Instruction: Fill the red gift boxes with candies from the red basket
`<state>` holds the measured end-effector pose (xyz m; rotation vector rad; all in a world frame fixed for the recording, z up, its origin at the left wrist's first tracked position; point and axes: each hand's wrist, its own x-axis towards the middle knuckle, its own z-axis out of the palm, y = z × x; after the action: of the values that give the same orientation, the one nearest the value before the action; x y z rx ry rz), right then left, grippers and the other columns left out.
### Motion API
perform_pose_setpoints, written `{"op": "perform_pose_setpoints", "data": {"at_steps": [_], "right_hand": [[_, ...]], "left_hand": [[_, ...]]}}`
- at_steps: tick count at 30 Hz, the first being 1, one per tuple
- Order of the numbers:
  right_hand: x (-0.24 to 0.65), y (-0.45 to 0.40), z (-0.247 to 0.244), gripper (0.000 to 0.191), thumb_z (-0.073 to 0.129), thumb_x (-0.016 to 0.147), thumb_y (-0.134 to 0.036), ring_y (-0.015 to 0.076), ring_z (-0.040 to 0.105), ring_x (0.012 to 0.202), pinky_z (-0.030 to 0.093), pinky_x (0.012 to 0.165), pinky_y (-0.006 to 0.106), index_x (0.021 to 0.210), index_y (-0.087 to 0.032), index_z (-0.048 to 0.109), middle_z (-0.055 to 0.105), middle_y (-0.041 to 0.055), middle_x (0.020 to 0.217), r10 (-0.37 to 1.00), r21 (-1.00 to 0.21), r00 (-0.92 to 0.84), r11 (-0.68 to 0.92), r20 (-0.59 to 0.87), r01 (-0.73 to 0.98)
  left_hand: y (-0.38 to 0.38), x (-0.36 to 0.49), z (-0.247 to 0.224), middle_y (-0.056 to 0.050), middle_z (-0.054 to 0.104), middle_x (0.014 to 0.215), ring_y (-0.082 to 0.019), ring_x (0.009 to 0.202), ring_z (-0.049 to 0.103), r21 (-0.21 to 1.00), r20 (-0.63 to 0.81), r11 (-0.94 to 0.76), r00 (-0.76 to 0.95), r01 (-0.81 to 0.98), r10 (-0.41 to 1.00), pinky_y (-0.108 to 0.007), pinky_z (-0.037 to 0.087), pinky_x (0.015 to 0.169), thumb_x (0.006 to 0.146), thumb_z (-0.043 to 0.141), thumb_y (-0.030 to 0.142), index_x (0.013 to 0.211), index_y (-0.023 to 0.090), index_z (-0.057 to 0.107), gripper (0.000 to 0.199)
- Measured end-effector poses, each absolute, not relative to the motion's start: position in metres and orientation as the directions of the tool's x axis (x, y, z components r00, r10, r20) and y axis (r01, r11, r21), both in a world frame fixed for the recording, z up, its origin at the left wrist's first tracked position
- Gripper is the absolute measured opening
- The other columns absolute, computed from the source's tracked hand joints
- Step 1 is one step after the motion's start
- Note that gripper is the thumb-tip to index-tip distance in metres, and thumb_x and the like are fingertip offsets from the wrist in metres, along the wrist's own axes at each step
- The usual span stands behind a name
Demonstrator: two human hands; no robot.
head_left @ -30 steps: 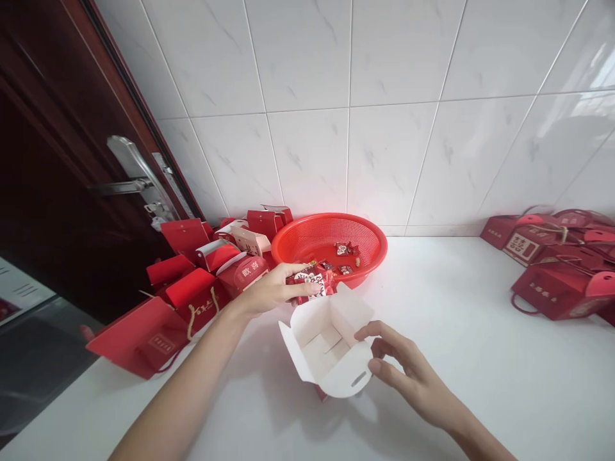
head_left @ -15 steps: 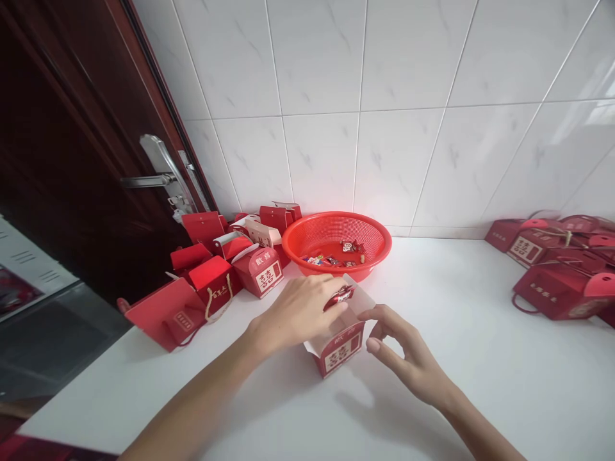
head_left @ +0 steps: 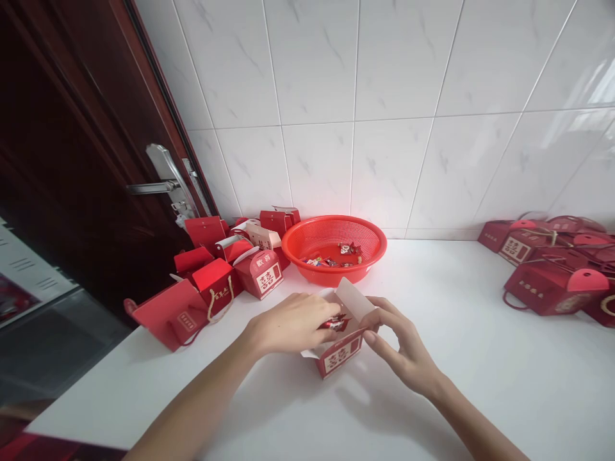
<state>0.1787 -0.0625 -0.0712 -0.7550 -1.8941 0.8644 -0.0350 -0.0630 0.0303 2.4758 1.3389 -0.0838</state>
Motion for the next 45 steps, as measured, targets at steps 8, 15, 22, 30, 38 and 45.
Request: {"op": "perform_pose_setpoints", "data": {"at_steps": [8, 15, 22, 30, 38, 45], "right_hand": [[0.180, -0.061, -0.071, 0.029, 0.052, 0.101, -0.043, 0.0246, 0.063, 0.098, 0.051, 0.078, 0.035, 0.089, -0.021, 0.067, 0.067, 0.0104, 0.104, 0.787, -0.785, -0.352, 0.590, 0.506, 0.191], [0.178, -0.062, -0.068, 0.021, 0.054, 0.100, -0.037, 0.0190, 0.065, 0.083, 0.054, 0.076, 0.035, 0.093, -0.022, 0.068, 0.066, 0.0111, 0.117, 0.746, -0.711, -0.272, 0.664, 0.608, 0.230], [0.170, -0.049, -0.015, 0.014, 0.056, 0.098, -0.029, 0.0242, 0.066, 0.101, 0.055, 0.084, 0.038, 0.091, -0.022, 0.066, 0.068, 0.0118, 0.116, 0.590, -0.539, -0.431, 0.805, 0.682, 0.249], [0.147, -0.026, 0.024, 0.013, 0.058, 0.090, -0.016, 0.0161, 0.062, 0.071, 0.042, 0.057, 0.026, 0.093, -0.017, 0.071, 0.074, 0.0062, 0.093, 0.566, -0.475, -0.800, 0.770, 0.200, 0.426], [0.139, -0.019, 0.014, 0.018, 0.054, 0.088, -0.008, 0.0185, 0.066, 0.078, 0.042, 0.058, 0.026, 0.090, -0.019, 0.067, 0.071, 0.0072, 0.100, 0.549, -0.406, -0.819, 0.795, 0.167, 0.450], [0.154, -0.026, 0.013, 0.020, 0.064, 0.071, -0.004, 0.0123, 0.056, 0.059, 0.031, 0.042, 0.023, 0.078, -0.021, 0.058, 0.062, 0.0022, 0.086, 0.567, -0.449, -0.823, 0.740, 0.015, 0.502]], "left_hand": [[-0.056, -0.035, 0.021, 0.000, 0.059, 0.075, -0.019, 0.067, 0.058, 0.288, -0.362, -0.519, 0.593, 0.805, 0.719, -0.028, 0.034, 0.056, 0.087, 0.053, 0.019, 0.077, 0.022, 0.054, 0.010], [-0.053, -0.033, 0.019, 0.000, 0.064, 0.080, -0.019, 0.067, 0.060, 0.343, -0.382, -0.546, 0.645, 0.764, 0.662, -0.026, 0.038, 0.056, 0.083, 0.054, 0.015, 0.087, 0.023, 0.056, 0.009], [-0.051, -0.029, 0.010, -0.003, 0.071, 0.093, -0.022, 0.084, 0.063, 0.430, -0.271, -0.692, 0.814, 0.580, 0.514, -0.029, 0.044, 0.065, 0.084, 0.055, 0.014, 0.092, 0.022, 0.061, 0.013], [-0.046, -0.026, 0.002, -0.006, 0.072, 0.114, -0.027, 0.100, 0.066, 0.488, -0.351, -0.635, 0.801, 0.598, 0.484, -0.033, 0.051, 0.077, 0.085, 0.058, 0.018, 0.120, 0.021, 0.064, 0.035], [-0.034, -0.030, -0.003, -0.007, 0.074, 0.103, -0.029, 0.093, 0.067, 0.430, -0.418, -0.615, 0.750, 0.661, 0.514, -0.035, 0.050, 0.073, 0.082, 0.062, 0.018, 0.105, 0.019, 0.069, 0.023], [-0.027, -0.037, 0.005, -0.007, 0.073, 0.109, -0.027, 0.098, 0.065, 0.390, -0.419, -0.613, 0.725, 0.687, 0.547, -0.032, 0.048, 0.074, 0.086, 0.060, 0.025, 0.107, 0.020, 0.067, 0.023]]}}
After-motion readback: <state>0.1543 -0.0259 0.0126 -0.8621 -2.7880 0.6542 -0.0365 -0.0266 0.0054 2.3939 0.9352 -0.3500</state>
